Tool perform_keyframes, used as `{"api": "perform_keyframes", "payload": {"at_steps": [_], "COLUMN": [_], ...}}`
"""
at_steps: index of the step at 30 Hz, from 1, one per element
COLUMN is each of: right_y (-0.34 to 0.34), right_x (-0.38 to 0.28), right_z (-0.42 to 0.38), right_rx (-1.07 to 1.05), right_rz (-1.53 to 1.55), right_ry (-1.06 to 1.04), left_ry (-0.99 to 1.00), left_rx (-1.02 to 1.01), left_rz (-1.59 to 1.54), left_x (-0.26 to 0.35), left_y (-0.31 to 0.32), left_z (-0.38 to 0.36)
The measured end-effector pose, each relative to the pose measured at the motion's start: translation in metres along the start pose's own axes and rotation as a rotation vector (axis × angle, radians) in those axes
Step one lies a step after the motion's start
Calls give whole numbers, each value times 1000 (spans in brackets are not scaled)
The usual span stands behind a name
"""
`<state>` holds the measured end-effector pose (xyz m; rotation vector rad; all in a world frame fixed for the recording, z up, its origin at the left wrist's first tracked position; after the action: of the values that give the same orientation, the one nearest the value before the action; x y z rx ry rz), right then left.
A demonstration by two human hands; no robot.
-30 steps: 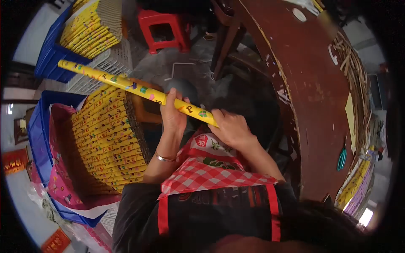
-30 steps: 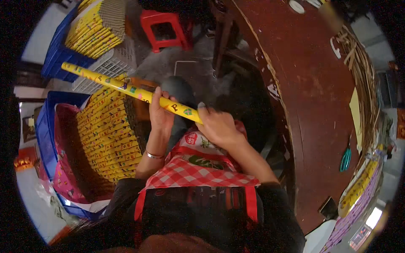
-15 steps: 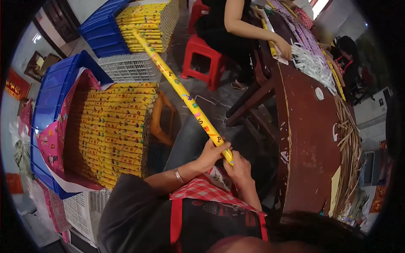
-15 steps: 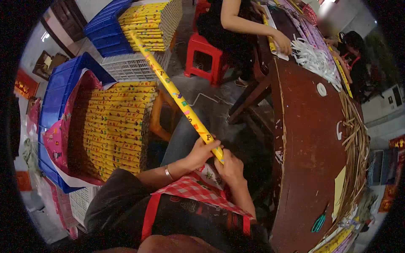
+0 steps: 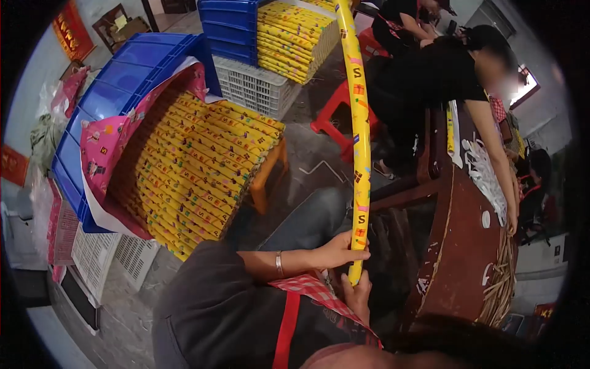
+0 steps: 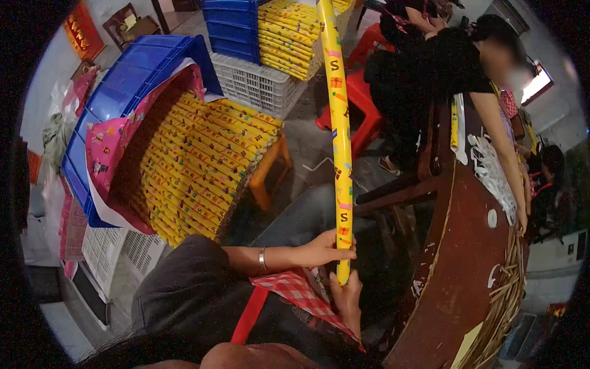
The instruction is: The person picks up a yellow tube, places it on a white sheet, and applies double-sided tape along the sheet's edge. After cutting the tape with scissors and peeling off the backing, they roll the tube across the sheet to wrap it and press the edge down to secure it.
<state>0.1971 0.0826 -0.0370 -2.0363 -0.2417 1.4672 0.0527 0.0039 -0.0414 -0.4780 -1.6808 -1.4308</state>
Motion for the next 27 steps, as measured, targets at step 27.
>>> {"api": "perform_keyframes", "payload": {"at_steps": [27], "right_y": [-28], "right_x": [13], "right_z": [-24], "right_rx": [-401], "right_rz": [-86], "right_ry": [369], "left_ry": [-342], "left_rx": [258], "left_rz": [-505], "left_x": [-49], "left_y": [-21], "left_z": [-29]}}
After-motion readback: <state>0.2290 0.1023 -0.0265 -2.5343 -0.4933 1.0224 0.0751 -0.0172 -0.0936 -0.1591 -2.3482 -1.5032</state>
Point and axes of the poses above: each hand's wrist, its own z-axis towards the middle knuckle, its own y-axis out of the palm, x = y × z, the point moved 3 cm from there along z, towards the middle knuckle, and after that the axes turned 8 degrees about -x, right-handed, at the moved point
